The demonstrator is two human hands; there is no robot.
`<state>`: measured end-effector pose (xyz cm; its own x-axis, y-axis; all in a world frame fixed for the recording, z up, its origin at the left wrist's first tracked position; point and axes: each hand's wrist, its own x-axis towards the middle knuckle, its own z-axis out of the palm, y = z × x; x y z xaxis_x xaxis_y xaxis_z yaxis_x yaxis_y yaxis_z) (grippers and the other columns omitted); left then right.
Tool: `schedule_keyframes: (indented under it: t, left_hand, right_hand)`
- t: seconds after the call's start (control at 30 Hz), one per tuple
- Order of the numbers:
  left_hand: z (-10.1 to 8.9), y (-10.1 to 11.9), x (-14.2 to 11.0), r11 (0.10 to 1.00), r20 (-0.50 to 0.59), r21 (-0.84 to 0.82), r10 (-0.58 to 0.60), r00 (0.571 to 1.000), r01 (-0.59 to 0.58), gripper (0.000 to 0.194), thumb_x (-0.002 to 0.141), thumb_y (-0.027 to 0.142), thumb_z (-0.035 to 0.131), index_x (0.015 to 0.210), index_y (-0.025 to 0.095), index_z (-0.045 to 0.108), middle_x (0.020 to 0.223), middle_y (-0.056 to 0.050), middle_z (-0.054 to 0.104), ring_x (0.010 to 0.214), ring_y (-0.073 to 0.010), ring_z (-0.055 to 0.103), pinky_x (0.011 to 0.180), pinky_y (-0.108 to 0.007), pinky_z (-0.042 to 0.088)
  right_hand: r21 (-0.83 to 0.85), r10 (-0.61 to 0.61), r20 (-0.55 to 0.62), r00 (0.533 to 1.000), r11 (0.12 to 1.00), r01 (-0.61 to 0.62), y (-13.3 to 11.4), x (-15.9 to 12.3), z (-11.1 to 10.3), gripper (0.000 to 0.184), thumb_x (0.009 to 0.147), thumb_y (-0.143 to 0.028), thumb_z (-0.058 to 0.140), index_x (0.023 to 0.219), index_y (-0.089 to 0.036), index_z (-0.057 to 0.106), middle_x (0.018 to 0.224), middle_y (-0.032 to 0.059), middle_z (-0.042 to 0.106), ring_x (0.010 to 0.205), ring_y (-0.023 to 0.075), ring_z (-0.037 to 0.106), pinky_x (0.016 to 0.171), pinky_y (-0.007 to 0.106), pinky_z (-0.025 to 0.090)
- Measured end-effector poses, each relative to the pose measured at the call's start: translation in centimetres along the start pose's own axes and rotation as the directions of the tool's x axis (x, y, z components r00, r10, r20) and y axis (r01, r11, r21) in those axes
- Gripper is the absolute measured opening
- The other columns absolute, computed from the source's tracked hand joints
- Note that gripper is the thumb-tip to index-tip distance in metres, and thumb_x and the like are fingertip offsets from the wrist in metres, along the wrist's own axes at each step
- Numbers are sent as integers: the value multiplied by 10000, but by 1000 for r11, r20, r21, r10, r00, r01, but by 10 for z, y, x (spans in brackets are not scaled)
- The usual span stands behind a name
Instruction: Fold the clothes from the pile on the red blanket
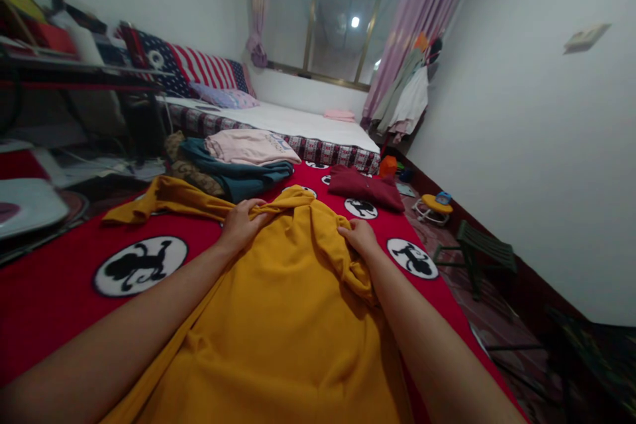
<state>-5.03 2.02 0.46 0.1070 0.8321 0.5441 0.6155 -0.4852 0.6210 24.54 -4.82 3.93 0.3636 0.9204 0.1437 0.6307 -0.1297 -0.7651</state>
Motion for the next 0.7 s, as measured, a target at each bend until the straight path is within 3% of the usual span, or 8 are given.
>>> schedule_keyframes:
  t: [0.1,0.2,0.27,0.33,0.4,0.47,0.57,0.7]
  left_hand:
    - [0,-6,5,972,-75,-195,-149,986,132,212,777,298,605,951,191,661,980,-66,687,938,-230,631,872,-346,489]
    - [-2,-18,12,840,-227,-452,-435,871,301,257,753,299,584,973,172,624,986,-70,680,925,-215,636,861,-338,503]
    - [-4,-25,15,745,-274,-571,-569,775,345,286,755,295,557,1006,163,595,1014,-78,666,930,-204,635,859,-325,508]
    - [-7,-28,16,715,-278,-603,-604,747,354,287,758,284,542,1013,159,580,1025,-83,659,932,-197,634,862,-314,508]
    - [-9,-26,16,763,-282,-545,-557,781,347,274,759,276,538,1003,159,582,1021,-85,661,943,-197,631,877,-313,501]
    - [-11,-20,13,843,-285,-424,-471,835,331,261,762,270,533,991,162,596,1017,-85,667,956,-201,629,891,-312,491]
    - [-15,-5,6,939,-211,-183,-327,921,292,367,765,326,564,1094,166,598,1037,-91,679,956,-211,640,864,-300,491]
    - [-29,18,1,943,127,293,-204,971,160,630,678,578,648,1218,256,607,1026,-91,710,954,-292,655,795,-334,488]
  right_hand:
    - [-4,-26,-80,996,1000,26,-2,5,-23,179,625,-315,722,666,-151,661,474,-30,545,466,120,499,434,203,345]
    - [42,-29,-333,942,998,45,-2,15,-54,228,737,-337,606,824,-136,672,550,-9,573,485,130,515,446,219,382]
    - [184,96,-465,880,983,-10,0,19,-67,247,794,-289,526,949,-130,633,589,-4,582,486,136,538,465,233,433]
    - [409,317,-418,851,902,-135,4,16,-72,232,818,-215,488,1016,-140,580,579,-15,572,463,132,548,468,238,465]
    - [560,473,-270,839,786,-263,6,8,-68,193,825,-170,491,1007,-152,553,548,-22,556,444,130,553,462,240,482]
    - [561,477,-141,868,760,-327,7,-3,-63,125,831,-201,545,947,-157,559,548,-14,563,433,123,547,449,235,479]
    - [351,330,55,942,877,-327,5,-17,-59,213,784,-324,682,883,-154,599,620,6,615,451,99,535,426,199,435]
    - [-47,181,315,932,983,-175,-7,-33,-60,282,687,-319,763,872,-139,651,744,33,675,602,122,595,494,187,444]
